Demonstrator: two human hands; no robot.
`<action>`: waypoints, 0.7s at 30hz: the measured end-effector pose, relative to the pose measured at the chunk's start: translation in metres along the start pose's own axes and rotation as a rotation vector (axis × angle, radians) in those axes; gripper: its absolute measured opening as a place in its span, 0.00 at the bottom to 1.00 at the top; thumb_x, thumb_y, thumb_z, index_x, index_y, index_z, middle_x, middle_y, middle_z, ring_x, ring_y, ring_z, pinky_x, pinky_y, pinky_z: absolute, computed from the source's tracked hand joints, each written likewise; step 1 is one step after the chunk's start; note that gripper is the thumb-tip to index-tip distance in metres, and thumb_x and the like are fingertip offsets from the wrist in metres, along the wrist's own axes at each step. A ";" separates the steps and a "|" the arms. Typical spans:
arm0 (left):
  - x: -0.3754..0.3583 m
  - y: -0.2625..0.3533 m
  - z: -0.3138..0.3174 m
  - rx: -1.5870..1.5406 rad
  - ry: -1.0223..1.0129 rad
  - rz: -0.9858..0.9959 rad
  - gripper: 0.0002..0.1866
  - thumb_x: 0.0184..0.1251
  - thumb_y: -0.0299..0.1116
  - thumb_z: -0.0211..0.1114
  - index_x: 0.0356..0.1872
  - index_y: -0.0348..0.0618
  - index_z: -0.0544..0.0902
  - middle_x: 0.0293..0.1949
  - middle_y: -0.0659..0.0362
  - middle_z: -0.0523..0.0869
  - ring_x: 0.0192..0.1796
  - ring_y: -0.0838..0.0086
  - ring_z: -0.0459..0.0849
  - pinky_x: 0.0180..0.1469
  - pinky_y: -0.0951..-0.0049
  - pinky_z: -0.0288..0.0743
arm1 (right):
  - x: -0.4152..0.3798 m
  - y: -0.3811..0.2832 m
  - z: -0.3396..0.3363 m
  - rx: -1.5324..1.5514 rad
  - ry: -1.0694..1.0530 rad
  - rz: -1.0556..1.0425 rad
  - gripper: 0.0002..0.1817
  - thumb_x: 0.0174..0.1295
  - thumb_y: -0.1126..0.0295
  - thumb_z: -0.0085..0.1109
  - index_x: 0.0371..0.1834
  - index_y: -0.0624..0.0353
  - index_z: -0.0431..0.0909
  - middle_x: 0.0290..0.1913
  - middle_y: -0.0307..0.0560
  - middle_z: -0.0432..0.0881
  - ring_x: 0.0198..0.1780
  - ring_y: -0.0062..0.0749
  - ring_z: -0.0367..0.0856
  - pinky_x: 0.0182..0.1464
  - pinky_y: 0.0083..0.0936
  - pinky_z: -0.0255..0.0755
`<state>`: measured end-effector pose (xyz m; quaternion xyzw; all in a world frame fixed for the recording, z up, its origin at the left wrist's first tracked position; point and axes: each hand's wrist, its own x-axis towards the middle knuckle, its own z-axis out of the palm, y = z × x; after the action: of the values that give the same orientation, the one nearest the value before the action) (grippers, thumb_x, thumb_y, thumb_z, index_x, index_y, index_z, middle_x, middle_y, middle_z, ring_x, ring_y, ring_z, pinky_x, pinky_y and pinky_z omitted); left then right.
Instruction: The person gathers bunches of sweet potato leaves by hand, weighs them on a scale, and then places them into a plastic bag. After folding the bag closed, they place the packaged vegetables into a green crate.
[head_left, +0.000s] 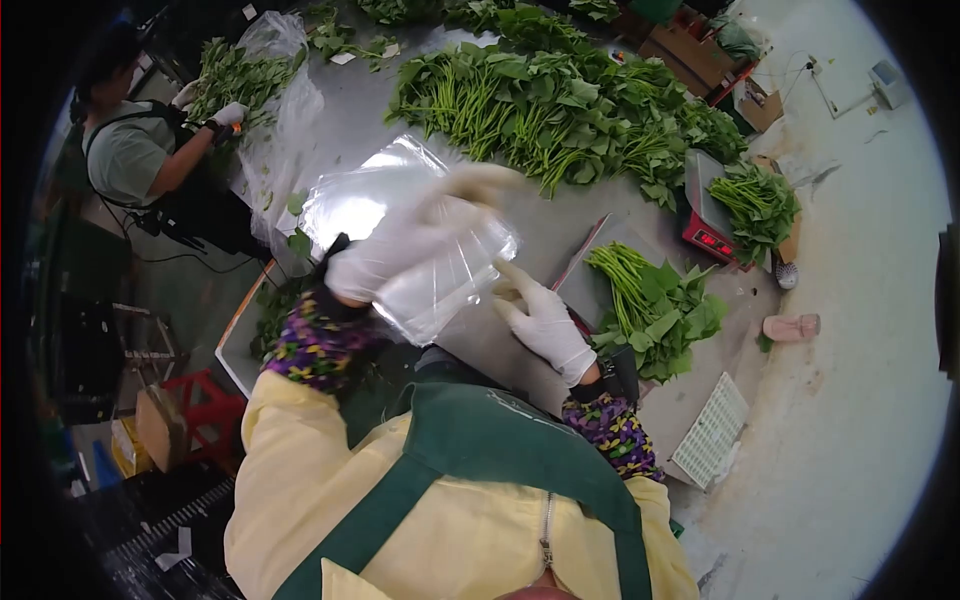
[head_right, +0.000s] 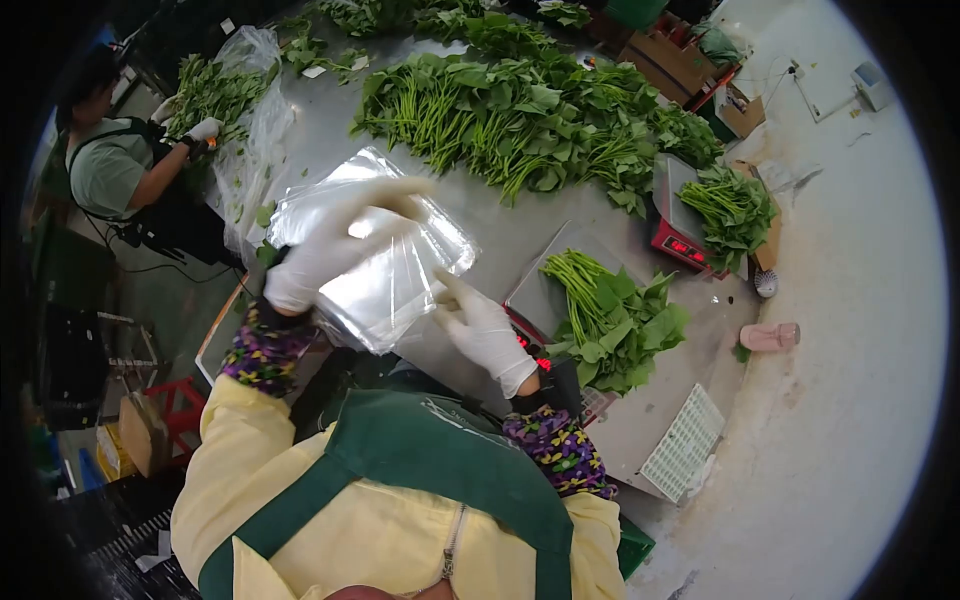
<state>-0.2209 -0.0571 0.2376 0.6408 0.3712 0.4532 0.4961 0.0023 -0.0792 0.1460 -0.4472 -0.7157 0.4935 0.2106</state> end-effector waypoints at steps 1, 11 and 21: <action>-0.013 -0.030 -0.032 0.197 0.170 -0.022 0.19 0.69 0.25 0.59 0.62 0.39 0.76 0.48 0.58 0.85 0.52 0.76 0.81 0.58 0.75 0.72 | -0.002 0.019 -0.001 -0.053 -0.011 0.060 0.29 0.64 0.66 0.59 0.68 0.61 0.68 0.51 0.53 0.83 0.47 0.35 0.83 0.52 0.28 0.75; -0.203 -0.324 -0.091 -0.031 1.514 -0.902 0.39 0.65 0.39 0.68 0.71 0.35 0.60 0.59 0.49 0.77 0.50 0.67 0.81 0.51 0.67 0.76 | 0.036 0.133 0.091 -0.134 0.013 0.418 0.36 0.58 0.56 0.60 0.70 0.60 0.64 0.62 0.66 0.72 0.62 0.57 0.73 0.63 0.41 0.68; -0.194 -0.312 -0.061 -0.477 1.026 -0.837 0.30 0.67 0.45 0.65 0.58 0.27 0.75 0.53 0.48 0.82 0.52 0.64 0.81 0.54 0.66 0.74 | 0.099 0.120 0.099 -0.495 0.079 0.361 0.31 0.55 0.58 0.62 0.63 0.54 0.71 0.55 0.58 0.73 0.56 0.56 0.76 0.55 0.45 0.74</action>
<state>-0.3477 -0.1457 -0.1007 0.0233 0.6643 0.5383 0.5180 -0.0698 -0.0324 -0.0175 -0.6237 -0.7143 0.3159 0.0317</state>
